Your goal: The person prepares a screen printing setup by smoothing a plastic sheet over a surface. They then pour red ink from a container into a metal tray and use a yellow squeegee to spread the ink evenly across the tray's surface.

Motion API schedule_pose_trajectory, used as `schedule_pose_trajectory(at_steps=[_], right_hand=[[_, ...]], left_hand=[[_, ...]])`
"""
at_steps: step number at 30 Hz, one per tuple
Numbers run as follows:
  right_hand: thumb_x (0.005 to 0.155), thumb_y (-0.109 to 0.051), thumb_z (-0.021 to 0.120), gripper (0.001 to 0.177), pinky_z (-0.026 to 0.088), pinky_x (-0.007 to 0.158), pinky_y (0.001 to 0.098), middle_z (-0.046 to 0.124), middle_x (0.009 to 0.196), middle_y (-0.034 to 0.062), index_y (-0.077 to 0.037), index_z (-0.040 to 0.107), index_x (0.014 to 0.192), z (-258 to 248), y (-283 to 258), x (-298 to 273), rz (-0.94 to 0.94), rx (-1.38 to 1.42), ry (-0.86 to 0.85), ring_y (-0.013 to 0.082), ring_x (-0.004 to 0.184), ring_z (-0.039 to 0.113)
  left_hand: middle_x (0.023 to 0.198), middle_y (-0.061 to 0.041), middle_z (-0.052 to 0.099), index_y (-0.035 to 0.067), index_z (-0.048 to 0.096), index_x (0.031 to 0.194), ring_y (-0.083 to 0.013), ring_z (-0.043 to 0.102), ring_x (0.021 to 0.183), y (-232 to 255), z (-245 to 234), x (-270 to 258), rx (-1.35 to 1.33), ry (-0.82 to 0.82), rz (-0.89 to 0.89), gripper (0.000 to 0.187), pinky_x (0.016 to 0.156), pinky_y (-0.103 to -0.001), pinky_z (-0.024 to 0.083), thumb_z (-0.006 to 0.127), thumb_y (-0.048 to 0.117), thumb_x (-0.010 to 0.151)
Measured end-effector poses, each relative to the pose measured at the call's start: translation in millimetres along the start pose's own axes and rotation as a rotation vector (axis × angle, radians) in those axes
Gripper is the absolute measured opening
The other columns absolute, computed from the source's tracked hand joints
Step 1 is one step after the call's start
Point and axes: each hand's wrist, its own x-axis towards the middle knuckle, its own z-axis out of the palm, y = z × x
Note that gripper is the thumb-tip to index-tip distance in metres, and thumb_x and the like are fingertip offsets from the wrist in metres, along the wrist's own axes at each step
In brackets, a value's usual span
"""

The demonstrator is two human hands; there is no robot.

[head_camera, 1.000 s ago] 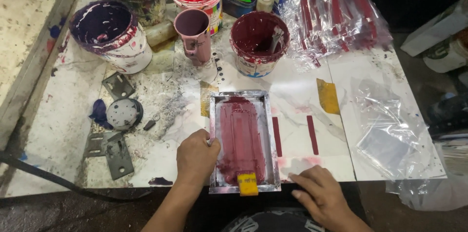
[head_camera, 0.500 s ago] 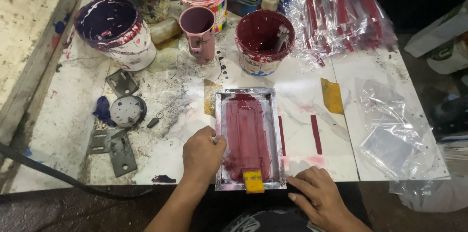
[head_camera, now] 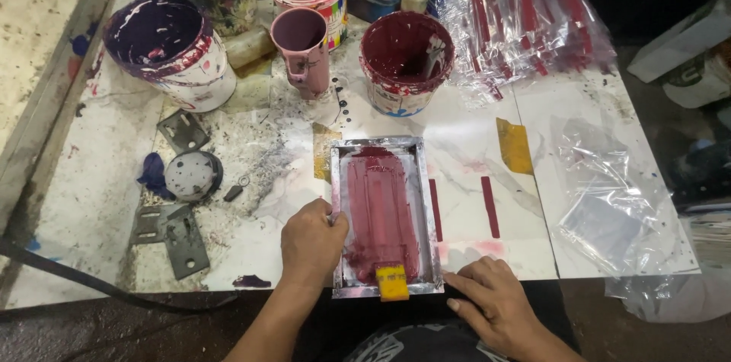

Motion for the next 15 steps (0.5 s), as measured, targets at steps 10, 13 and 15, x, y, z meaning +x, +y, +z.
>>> schedule_pose_trajectory(at_steps=[10,13,15], right_hand=[[0.094,-0.028,0.067,0.037,0.041,0.071,0.0399,0.068,0.095,0.0049,-0.016,0.068,0.129,0.9,0.4,-0.4,0.020,-0.002,-0.017,0.0221,0.081,0.058],[0.094,-0.028,0.068,0.038,0.041,0.070,0.0392,0.067,0.096,0.0046,-0.017,0.066,0.130,0.6,-0.3,1.0,-0.023,-0.005,0.020,0.0215,0.080,0.057],[0.094,-0.028,0.068,0.038,0.042,0.071,0.0395,0.068,0.096,0.0043,-0.017,0.067,0.130,0.9,-0.2,0.2,0.002,0.015,0.015,0.0215,0.082,0.059]], left_hand=[[0.068,-0.005,0.064,0.010,0.066,0.083,-0.0235,0.057,0.062,-1.1,2.6,0.4,-0.019,0.022,0.041,0.021,0.059,-0.042,0.046,0.059,0.027,0.092],[0.068,-0.004,0.064,0.011,0.068,0.089,-0.0238,0.059,0.062,-1.6,3.8,2.6,-0.006,0.015,0.028,0.021,0.060,-0.042,0.046,0.061,0.030,0.092],[0.075,-0.008,0.070,0.010,0.070,0.095,-0.0292,0.065,0.069,-2.5,4.8,3.2,0.014,0.011,0.010,0.024,0.065,-0.046,0.050,0.060,0.032,0.091]])
